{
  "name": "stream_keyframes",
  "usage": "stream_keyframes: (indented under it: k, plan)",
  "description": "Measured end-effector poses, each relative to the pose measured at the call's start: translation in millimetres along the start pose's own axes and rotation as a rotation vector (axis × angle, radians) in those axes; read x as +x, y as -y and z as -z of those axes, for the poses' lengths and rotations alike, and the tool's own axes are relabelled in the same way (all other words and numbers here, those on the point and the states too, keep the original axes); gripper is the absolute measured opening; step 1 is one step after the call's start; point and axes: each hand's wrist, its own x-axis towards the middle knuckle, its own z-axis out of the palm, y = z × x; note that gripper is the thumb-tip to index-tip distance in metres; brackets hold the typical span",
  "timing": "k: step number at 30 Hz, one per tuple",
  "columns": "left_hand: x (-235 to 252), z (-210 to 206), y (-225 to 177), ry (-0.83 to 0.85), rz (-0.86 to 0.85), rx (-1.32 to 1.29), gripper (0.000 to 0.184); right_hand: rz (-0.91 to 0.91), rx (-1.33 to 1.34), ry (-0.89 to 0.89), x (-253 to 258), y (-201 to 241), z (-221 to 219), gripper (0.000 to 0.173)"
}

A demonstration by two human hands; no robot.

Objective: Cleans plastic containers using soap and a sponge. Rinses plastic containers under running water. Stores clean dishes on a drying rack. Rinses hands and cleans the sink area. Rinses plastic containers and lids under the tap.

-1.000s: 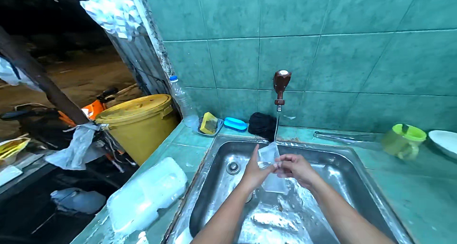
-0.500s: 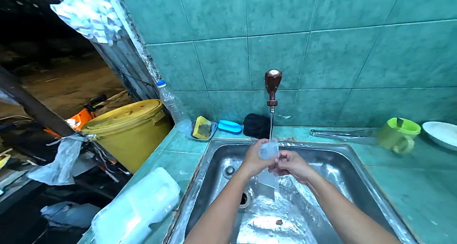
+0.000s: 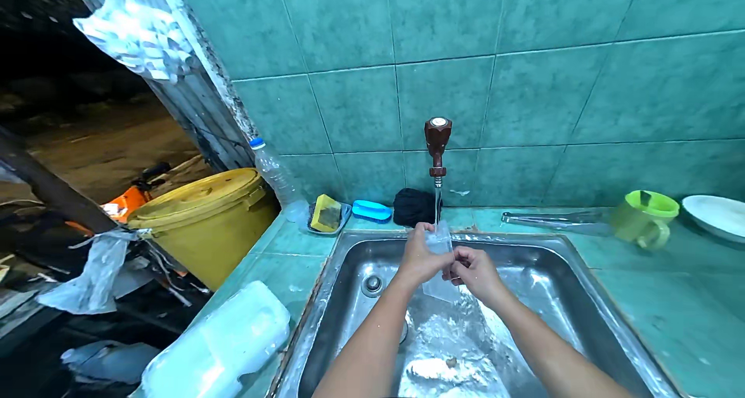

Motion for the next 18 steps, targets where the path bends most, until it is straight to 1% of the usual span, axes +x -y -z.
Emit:
stream_keyframes:
  k: [3,5,7,9,10,12,14,16,18]
  plan:
    - [2,4,-2,-0.078,0.051,0.080,0.072,0.019,0.015,-0.091,-5,6,1,0.010]
    - [4,8,10,-0.110,0.090,0.063,0.067,0.003,0.051,-0.166,-12,12,9,0.012]
    - [6,7,19,-0.119,0.075,0.020,0.060,0.009,0.072,-0.251,-18,18,23,0.012]
    - [5,3,23,-0.099,-0.020,0.053,0.056,0.041,0.107,-0.338,-22,21,37,0.013]
    - [2,1,23,-0.058,-0.103,0.129,0.057,0.056,0.138,-0.379,-25,22,44,0.013]
    - [-5,-4,19,0.047,-0.264,0.370,0.059,0.082,0.191,-0.445,-32,20,59,0.014]
    - [-9,-9,13,0.105,-0.404,0.598,0.058,0.086,0.211,-0.481,-38,18,75,0.014]
    - [-12,-8,12,0.145,-0.504,0.746,0.057,0.068,0.224,-0.504,-45,12,89,0.014]
    - [-17,-4,14,0.178,-0.569,0.814,0.057,0.053,0.237,-0.518,-54,3,99,0.014]
